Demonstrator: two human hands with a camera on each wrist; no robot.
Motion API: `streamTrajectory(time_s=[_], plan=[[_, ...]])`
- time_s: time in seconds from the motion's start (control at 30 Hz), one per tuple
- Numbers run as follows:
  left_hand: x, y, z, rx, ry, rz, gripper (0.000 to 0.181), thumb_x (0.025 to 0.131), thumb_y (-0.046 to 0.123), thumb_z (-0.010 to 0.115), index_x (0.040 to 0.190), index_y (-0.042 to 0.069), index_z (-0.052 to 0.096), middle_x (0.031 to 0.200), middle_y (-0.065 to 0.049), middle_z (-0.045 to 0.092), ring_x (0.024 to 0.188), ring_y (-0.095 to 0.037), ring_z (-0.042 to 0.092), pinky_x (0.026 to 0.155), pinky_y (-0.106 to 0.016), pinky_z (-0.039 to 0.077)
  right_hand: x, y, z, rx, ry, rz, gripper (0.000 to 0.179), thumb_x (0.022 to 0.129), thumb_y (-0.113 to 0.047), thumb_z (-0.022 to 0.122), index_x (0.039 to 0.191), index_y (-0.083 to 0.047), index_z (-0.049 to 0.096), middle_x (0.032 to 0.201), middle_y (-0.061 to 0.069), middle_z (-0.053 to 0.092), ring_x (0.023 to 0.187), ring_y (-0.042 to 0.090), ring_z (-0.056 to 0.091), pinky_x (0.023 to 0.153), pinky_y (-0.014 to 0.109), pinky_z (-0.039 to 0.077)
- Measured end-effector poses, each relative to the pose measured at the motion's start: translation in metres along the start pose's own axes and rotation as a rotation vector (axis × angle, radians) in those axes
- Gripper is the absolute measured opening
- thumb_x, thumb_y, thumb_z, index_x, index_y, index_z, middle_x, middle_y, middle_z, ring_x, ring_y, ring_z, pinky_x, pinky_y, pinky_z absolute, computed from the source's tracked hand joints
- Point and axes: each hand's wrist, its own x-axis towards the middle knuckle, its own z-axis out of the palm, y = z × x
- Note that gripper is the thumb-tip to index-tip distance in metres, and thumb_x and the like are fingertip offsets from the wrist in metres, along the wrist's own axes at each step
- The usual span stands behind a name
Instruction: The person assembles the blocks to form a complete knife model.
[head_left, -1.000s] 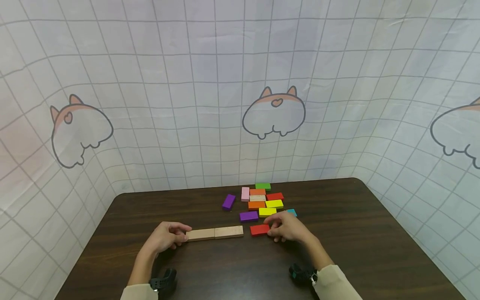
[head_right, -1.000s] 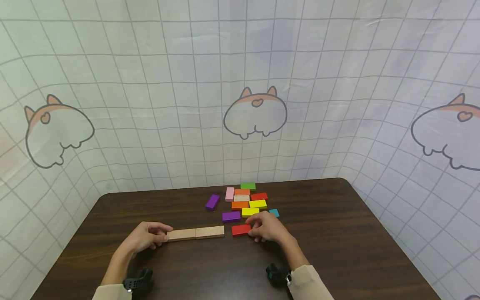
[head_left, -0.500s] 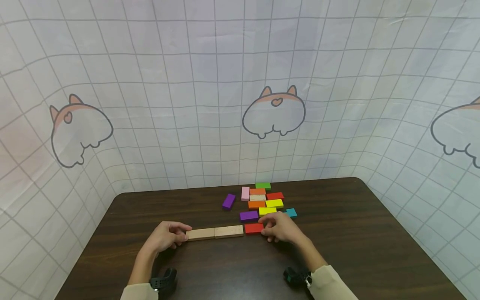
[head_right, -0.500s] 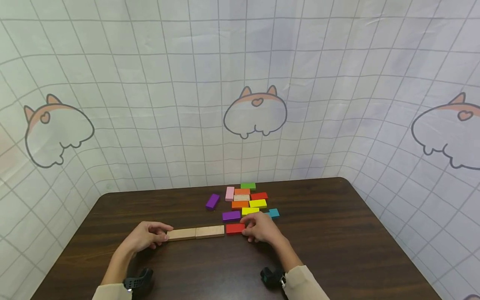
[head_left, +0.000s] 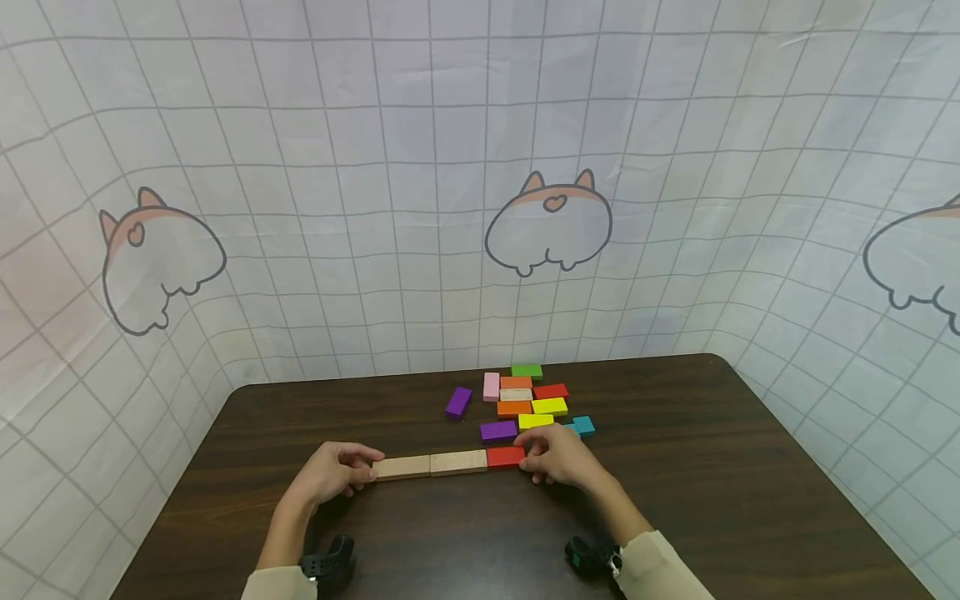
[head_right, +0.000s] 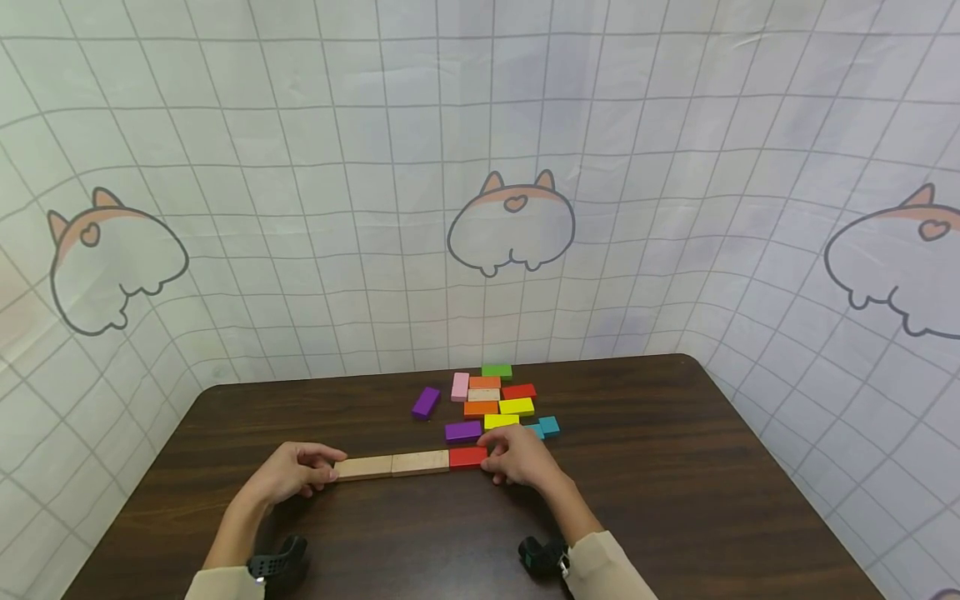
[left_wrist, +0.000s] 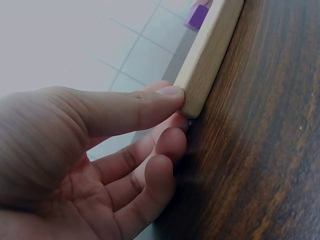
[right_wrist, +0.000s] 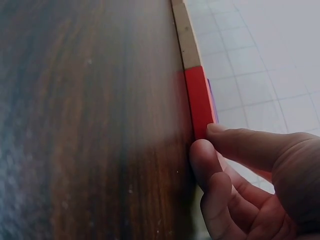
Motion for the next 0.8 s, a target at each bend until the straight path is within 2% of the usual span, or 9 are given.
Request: streamTrajectory(time_s=[0.27,0.8], plan=[[0.0013,0.0001,0.0000,0.000,-0.006,0.008,0.024,0.088,0.008,0.079,0.112,0.006,0.077,0.080,-0.005,0.068,0.071,-0.020,0.062,0.063,-0.035,0.051,0.0002,-0.0019,0.0019,-0.008,0.002,0.023,0.026,0.091,-0.009,0.077,0.117,-0.008,0.073,0.071,0.002,0.064,0.055,0.015,0.064,0.052,0.030,0.053],[0.0012,0.0000,-0.0012,-0.002,-0.004,0.017,0.023,0.089,0.006,0.076,0.113,0.005,0.077,0.079,-0.004,0.068,0.070,-0.020,0.062,0.062,-0.035,0.051,0.0005,0.0001,0.0017,0.000,-0.012,0.002,0.025,0.090,-0.011,0.079,0.114,-0.009,0.074,0.070,0.001,0.065,0.055,0.014,0.064,0.053,0.029,0.051]])
